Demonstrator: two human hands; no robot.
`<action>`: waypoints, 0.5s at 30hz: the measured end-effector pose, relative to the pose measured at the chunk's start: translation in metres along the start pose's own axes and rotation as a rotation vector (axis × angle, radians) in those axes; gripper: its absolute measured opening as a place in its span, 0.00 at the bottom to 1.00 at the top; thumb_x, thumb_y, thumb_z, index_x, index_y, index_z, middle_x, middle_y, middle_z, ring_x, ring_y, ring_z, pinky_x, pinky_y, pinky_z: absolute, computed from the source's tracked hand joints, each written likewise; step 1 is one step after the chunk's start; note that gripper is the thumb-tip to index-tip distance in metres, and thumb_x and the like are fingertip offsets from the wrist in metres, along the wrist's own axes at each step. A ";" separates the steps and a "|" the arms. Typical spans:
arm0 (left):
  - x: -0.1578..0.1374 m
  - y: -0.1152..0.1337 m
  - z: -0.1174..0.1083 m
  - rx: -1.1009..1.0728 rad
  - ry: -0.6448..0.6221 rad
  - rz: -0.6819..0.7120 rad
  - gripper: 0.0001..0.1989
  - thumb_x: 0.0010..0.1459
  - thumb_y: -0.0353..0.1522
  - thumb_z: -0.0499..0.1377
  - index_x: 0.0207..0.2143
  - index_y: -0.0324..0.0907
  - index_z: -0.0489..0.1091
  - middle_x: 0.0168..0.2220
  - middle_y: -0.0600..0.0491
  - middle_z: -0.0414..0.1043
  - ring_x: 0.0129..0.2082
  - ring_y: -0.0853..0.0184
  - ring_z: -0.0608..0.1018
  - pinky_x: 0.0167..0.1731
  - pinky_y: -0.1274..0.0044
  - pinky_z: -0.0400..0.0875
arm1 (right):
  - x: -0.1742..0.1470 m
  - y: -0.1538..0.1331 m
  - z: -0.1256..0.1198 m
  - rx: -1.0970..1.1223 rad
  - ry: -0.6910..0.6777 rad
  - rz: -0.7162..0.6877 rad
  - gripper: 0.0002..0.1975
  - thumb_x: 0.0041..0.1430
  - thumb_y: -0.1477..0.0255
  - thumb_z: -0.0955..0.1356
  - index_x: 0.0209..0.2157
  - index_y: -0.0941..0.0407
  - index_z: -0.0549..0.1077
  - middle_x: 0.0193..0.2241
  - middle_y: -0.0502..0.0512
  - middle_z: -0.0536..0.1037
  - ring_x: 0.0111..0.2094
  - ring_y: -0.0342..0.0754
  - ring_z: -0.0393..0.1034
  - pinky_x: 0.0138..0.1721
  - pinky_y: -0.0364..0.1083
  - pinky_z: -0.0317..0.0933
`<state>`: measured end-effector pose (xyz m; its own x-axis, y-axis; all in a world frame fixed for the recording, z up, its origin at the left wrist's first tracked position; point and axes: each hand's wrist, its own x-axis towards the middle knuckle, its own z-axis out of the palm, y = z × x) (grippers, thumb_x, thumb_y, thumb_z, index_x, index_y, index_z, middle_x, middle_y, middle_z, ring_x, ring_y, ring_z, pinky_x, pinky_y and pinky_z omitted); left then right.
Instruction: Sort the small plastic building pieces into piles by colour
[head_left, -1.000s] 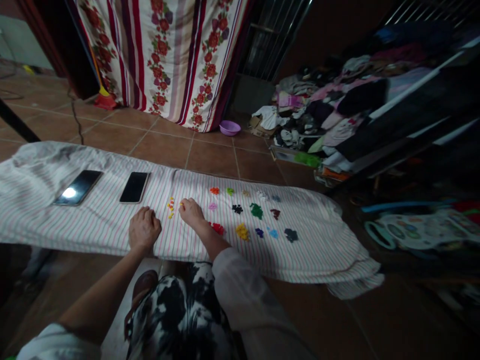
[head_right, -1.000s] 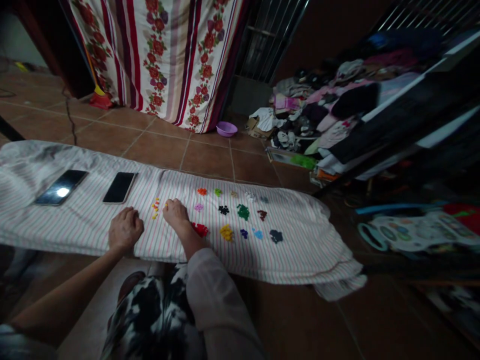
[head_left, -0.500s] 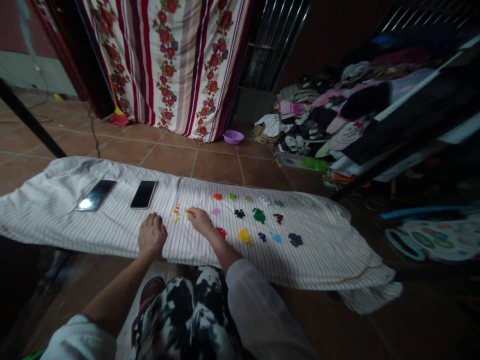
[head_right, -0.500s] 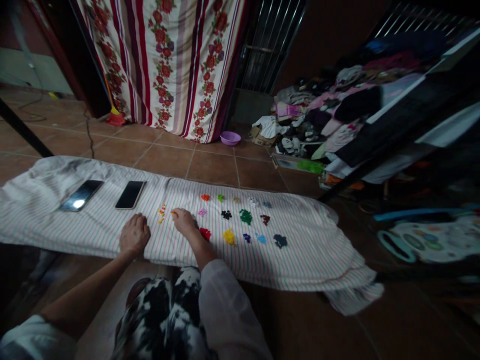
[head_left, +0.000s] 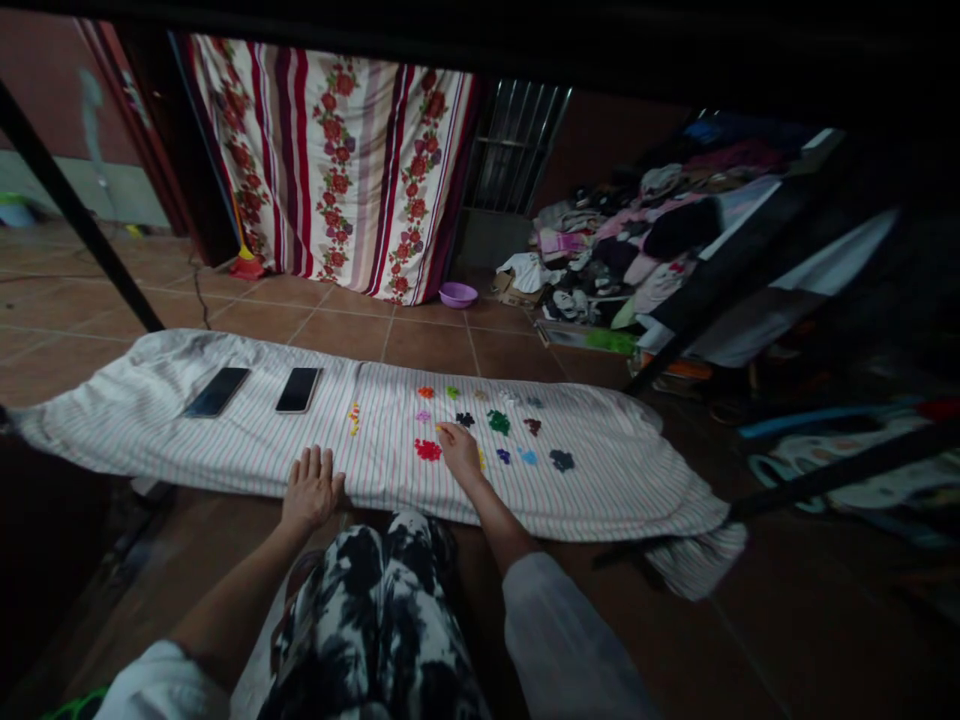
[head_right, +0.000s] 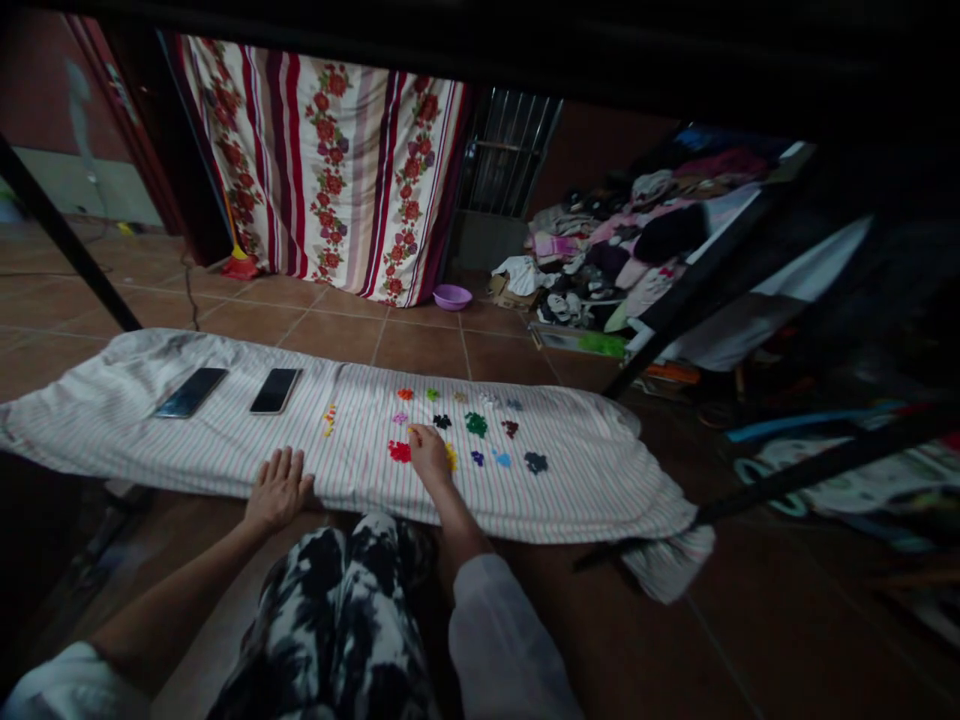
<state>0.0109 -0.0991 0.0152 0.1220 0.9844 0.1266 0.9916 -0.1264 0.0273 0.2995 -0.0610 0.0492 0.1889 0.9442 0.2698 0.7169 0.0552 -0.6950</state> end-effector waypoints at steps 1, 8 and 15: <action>-0.003 0.001 -0.002 -0.003 -0.021 -0.003 0.30 0.62 0.40 0.43 0.61 0.29 0.57 0.62 0.34 0.52 0.64 0.48 0.53 0.59 0.59 0.49 | -0.005 0.006 -0.009 -0.027 0.026 0.016 0.14 0.57 0.75 0.61 0.41 0.56 0.76 0.40 0.56 0.76 0.42 0.46 0.70 0.47 0.45 0.62; -0.012 0.004 -0.014 -0.045 -0.175 -0.021 0.30 0.61 0.41 0.43 0.60 0.31 0.56 0.63 0.32 0.51 0.63 0.46 0.54 0.55 0.58 0.54 | -0.042 0.044 -0.054 -0.139 0.080 0.136 0.16 0.58 0.74 0.59 0.41 0.56 0.75 0.42 0.56 0.76 0.44 0.45 0.69 0.47 0.43 0.60; -0.009 -0.002 -0.020 -0.058 -0.165 0.085 0.24 0.58 0.40 0.47 0.50 0.34 0.65 0.54 0.32 0.64 0.54 0.50 0.67 0.49 0.60 0.60 | -0.064 0.064 -0.063 -0.178 0.080 0.197 0.14 0.56 0.75 0.60 0.38 0.55 0.76 0.37 0.54 0.77 0.40 0.45 0.70 0.43 0.41 0.60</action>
<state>0.0071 -0.1101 0.0335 0.2150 0.9761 -0.0331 0.9740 -0.2118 0.0811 0.3755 -0.1387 0.0293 0.3838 0.9020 0.1975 0.7661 -0.1917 -0.6135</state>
